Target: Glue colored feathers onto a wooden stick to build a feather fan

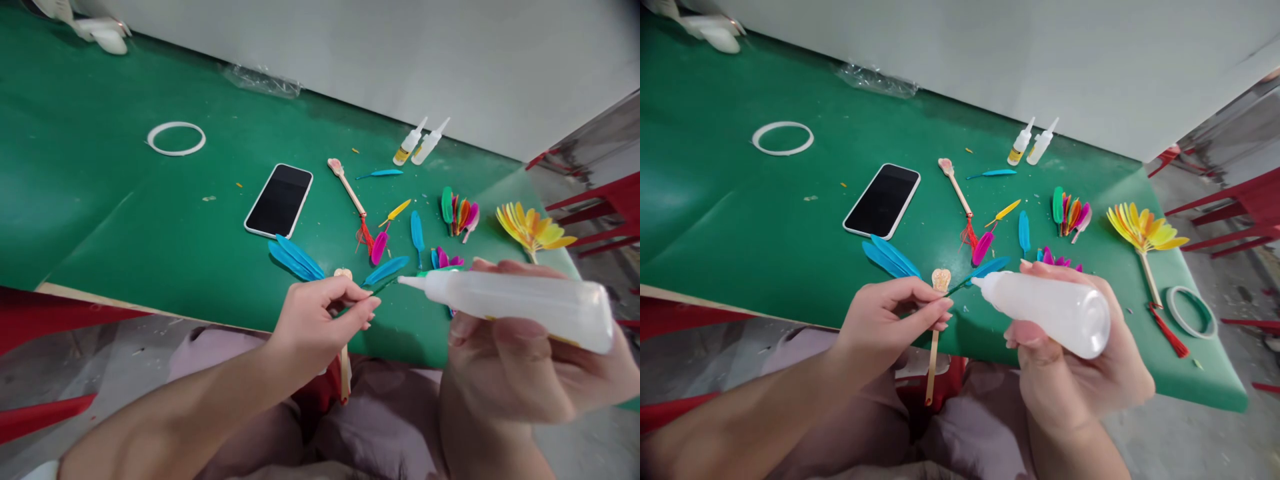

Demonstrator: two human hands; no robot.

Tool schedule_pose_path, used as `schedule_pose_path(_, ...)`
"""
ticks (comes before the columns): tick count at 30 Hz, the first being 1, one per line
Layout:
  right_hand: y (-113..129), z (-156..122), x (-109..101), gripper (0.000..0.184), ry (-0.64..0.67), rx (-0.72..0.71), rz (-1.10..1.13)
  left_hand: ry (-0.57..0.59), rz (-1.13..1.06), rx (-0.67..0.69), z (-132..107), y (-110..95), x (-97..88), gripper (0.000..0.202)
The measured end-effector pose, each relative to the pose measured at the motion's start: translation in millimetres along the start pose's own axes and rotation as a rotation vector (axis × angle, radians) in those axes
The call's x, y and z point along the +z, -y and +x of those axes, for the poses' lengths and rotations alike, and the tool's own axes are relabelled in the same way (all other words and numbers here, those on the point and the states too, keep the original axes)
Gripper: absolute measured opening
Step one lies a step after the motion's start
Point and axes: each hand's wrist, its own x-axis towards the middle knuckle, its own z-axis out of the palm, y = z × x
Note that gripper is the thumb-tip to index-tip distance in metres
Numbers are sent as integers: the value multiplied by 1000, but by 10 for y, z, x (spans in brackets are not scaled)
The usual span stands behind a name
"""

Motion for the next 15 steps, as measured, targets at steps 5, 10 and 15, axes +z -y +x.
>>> schedule_pose_path(5,-28,22,60,14,-106,17,94,28,-50,-68,13,0,12,14)
schedule_pose_path(10,-85,22,63,18,-116,24,127,57,-134,-147,23,-20,19,13)
schedule_pose_path(15,-161,27,81,22,-170,27,182,61,-158,-157,24,-8,15,14)
